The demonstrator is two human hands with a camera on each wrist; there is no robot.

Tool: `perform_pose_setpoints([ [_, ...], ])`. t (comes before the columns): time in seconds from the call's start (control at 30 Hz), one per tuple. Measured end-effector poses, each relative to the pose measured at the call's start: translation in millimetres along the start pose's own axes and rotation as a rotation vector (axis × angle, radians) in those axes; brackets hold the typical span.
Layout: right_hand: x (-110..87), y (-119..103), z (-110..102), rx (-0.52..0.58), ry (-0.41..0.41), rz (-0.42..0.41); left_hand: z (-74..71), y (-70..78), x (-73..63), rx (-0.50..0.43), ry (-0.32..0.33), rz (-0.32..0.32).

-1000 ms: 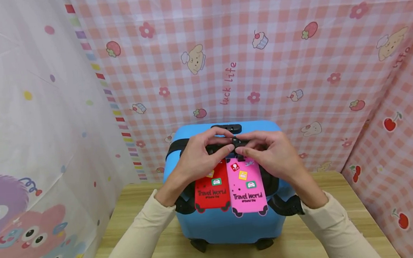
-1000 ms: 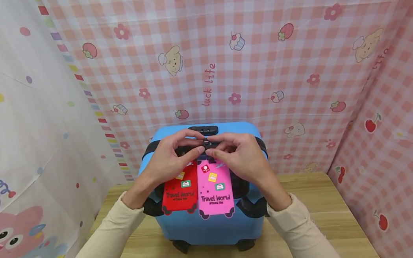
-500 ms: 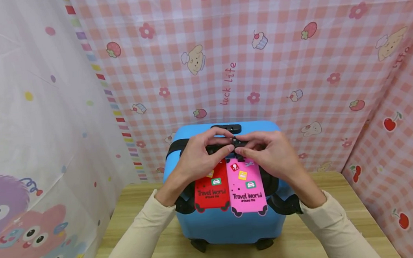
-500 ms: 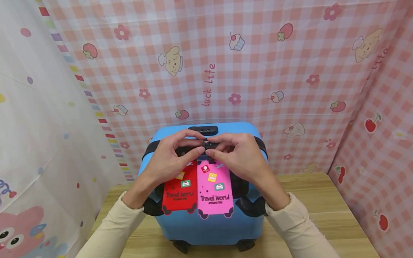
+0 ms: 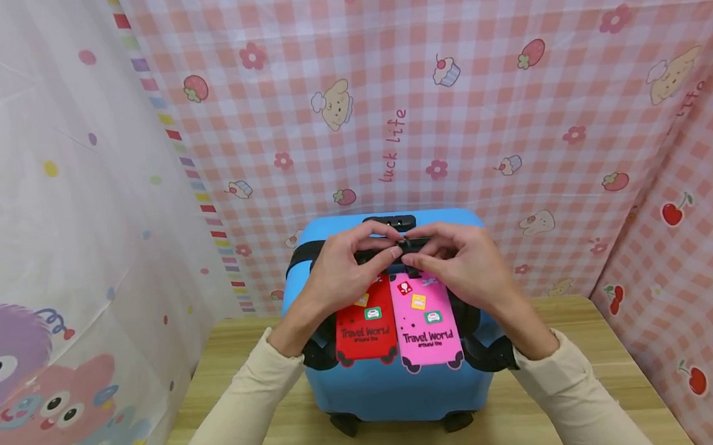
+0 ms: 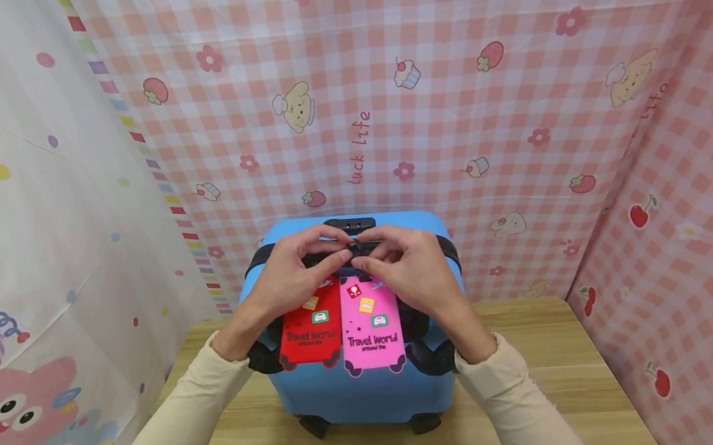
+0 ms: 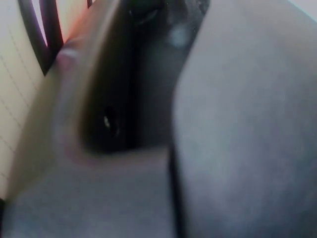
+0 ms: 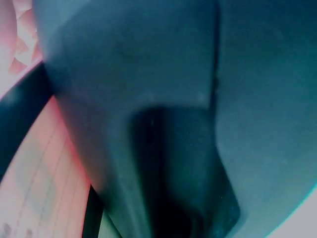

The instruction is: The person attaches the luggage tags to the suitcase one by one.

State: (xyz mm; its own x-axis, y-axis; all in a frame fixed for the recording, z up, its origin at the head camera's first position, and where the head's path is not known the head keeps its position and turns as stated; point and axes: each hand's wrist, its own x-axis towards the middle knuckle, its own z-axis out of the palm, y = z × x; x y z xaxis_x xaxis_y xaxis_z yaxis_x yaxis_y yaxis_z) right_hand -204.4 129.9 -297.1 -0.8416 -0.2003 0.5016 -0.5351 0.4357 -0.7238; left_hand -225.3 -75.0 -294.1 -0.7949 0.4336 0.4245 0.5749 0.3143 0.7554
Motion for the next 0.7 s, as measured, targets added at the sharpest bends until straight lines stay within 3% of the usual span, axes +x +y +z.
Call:
perform_pose_setpoints([
  [0.3, -2.2, 0.2, -0.4, 0.042, 0.018, 0.002, 0.5, 1.2, 1.6, -0.020, -0.019, -0.024],
  [0.7, -1.8, 3.5, -1.9, 0.054, 0.032, -0.049, -2.8, 2.8, 4.4, 0.019, -0.066, 0.015],
])
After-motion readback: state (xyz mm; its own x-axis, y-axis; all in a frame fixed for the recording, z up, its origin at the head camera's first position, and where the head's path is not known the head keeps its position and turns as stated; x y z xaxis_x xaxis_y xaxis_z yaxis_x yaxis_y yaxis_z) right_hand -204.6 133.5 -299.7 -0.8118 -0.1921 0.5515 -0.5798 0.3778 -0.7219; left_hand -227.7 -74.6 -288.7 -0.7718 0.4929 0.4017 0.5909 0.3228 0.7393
